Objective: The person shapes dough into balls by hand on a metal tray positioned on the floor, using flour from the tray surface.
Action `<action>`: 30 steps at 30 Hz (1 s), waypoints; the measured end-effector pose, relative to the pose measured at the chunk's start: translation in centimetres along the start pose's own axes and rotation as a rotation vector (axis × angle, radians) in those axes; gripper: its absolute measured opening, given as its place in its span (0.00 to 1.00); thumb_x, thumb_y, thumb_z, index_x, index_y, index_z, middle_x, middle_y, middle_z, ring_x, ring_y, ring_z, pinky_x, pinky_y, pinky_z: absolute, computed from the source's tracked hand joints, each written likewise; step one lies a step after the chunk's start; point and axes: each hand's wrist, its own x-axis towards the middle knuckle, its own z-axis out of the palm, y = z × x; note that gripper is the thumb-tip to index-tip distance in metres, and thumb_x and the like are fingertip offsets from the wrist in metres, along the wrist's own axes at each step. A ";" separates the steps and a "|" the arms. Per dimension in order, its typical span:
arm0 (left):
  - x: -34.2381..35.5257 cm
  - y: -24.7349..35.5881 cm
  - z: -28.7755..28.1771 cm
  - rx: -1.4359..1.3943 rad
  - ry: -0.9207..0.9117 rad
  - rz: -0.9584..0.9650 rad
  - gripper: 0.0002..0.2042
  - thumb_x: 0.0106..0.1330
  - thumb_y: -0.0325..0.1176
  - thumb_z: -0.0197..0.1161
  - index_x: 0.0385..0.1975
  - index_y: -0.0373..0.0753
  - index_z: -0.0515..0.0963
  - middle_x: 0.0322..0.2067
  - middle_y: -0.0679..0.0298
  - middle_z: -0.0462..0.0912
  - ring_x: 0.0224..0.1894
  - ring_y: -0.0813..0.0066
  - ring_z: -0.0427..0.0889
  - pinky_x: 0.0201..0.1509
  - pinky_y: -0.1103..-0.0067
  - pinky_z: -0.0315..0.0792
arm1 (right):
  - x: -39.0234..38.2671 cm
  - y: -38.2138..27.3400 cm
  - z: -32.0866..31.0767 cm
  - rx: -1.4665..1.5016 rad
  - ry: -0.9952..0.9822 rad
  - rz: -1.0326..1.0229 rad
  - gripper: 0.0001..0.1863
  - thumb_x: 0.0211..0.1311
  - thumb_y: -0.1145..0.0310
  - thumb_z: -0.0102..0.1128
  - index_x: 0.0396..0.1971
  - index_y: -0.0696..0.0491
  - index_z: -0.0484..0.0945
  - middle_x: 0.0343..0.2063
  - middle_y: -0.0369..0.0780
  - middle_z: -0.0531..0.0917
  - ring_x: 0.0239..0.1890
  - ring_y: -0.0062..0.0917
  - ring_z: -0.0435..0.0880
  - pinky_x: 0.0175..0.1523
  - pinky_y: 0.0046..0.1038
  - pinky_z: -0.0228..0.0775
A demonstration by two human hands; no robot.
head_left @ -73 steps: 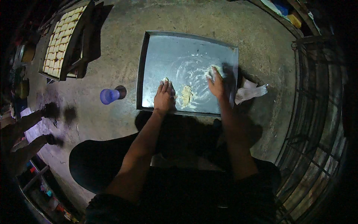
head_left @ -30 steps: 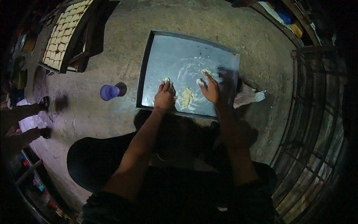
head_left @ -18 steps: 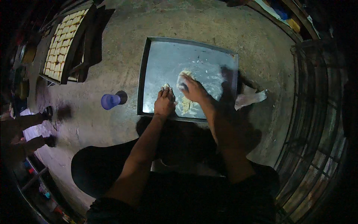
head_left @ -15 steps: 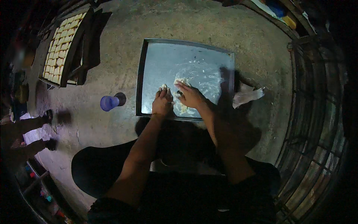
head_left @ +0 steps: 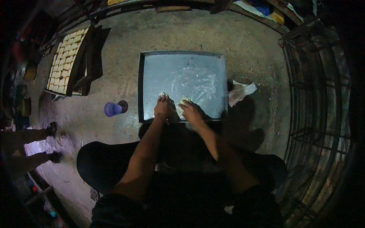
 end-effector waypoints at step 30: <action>3.3 11.0 -5.2 -1.418 0.203 -0.510 0.22 0.71 0.51 0.55 0.30 0.35 0.76 0.21 0.64 0.76 0.23 0.77 0.73 0.28 0.76 0.70 | 3.1 -1.4 -0.9 1.464 0.337 0.342 0.31 0.74 0.52 0.32 0.64 0.61 0.66 0.64 0.43 0.69 0.68 0.30 0.64 0.73 0.30 0.49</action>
